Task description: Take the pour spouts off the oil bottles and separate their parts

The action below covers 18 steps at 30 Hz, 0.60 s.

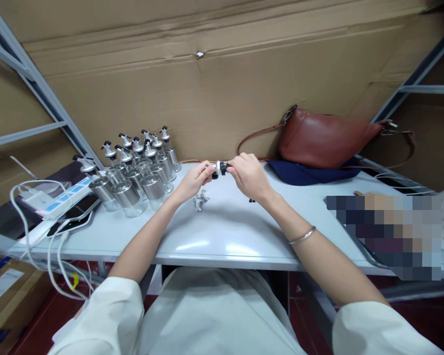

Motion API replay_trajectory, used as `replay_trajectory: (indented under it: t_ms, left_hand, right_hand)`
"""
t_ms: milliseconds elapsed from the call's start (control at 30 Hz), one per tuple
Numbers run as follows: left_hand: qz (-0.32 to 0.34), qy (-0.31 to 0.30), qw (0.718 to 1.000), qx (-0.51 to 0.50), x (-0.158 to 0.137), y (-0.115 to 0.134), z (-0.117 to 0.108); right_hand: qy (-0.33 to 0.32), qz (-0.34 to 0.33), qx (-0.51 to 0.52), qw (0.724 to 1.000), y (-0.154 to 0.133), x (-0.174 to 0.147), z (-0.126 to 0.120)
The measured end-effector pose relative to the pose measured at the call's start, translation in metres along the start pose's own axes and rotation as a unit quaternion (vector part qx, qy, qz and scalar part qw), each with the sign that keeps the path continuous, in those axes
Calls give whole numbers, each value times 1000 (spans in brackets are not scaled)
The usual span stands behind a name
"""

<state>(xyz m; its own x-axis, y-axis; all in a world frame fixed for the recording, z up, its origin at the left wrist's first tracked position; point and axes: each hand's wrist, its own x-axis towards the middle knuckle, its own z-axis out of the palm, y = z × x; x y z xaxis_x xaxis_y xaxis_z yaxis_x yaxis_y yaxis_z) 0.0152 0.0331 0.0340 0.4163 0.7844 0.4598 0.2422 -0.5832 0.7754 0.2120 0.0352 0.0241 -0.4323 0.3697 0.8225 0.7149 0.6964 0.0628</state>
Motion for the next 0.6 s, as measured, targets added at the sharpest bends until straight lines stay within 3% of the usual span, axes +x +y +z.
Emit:
replay_trajectory:
  t_ms: [167,233,400,600]
  left_hand:
    - [19,158,987,33,3,-14,-20]
    - [-3,174,983,58,4,-20,-22]
    - [-104,115,981,119,2,-37,-6]
    - [-215,12,977,-2,-2,-52,10]
  right_hand:
    - [86,183,111,973,19,-6,-3]
    - [95,207,120,966,25,-8,-1]
    - [-49,175,97,978,28,-17,18]
    - [-234,193,72,950,17,-23,35]
